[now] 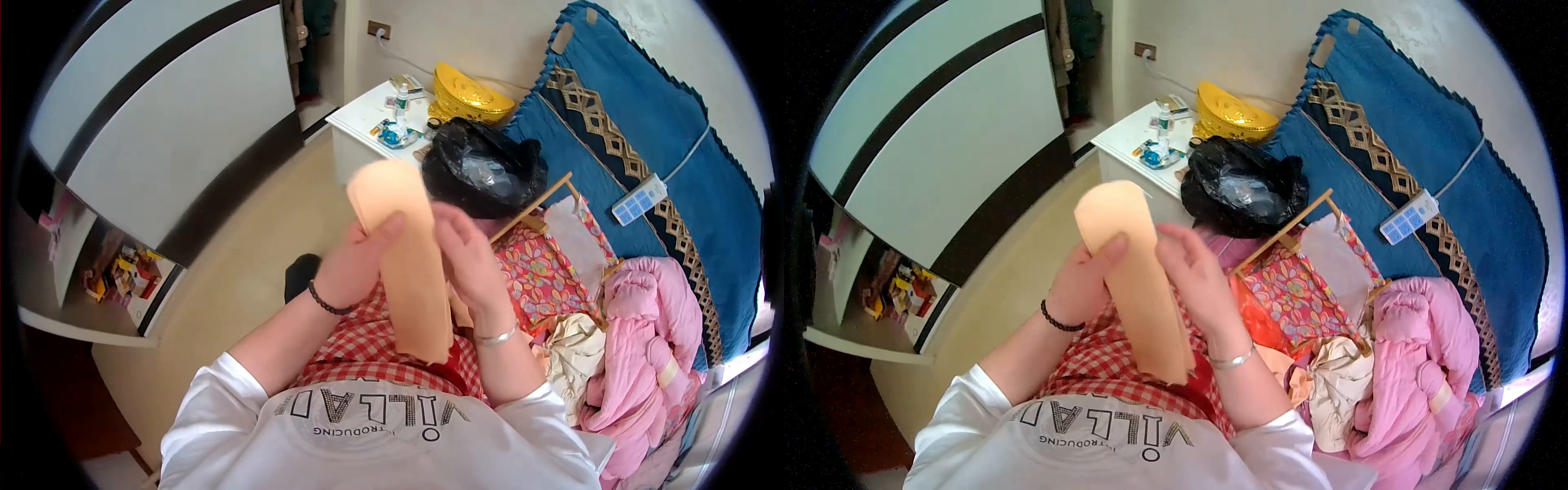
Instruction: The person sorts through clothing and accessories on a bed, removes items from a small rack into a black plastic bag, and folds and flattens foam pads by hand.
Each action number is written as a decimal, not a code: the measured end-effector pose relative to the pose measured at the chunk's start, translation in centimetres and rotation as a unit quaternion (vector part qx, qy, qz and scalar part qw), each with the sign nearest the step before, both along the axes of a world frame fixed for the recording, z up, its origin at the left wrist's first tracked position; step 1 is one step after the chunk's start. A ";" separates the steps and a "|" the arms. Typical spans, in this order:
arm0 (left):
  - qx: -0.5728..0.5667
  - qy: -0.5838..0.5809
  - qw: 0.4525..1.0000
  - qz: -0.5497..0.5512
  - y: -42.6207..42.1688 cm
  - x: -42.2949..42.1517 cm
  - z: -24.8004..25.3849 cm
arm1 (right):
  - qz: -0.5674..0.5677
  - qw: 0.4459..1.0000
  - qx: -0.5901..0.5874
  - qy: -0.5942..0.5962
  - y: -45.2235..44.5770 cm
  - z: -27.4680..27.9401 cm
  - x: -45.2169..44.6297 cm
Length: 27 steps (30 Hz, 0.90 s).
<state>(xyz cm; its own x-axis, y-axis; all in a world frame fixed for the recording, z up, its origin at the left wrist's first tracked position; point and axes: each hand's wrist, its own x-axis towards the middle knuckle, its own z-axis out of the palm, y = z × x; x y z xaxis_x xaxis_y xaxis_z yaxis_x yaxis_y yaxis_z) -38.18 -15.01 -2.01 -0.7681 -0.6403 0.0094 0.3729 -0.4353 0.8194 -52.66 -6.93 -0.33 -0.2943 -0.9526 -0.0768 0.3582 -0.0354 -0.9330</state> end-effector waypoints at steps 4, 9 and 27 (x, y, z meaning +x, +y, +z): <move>0.118 0.090 0.988 0.048 -2.2 0.7 -1.1 | 0.132 0.978 0.029 0.156 2.4 -4.5 1.2; 0.151 0.067 0.978 0.125 -4.7 2.2 -3.2 | 0.121 0.978 0.102 0.137 4.1 -6.5 0.9; 0.123 0.057 0.981 0.139 -6.5 3.8 -3.9 | 0.294 0.954 -0.020 -0.056 8.2 -0.7 1.3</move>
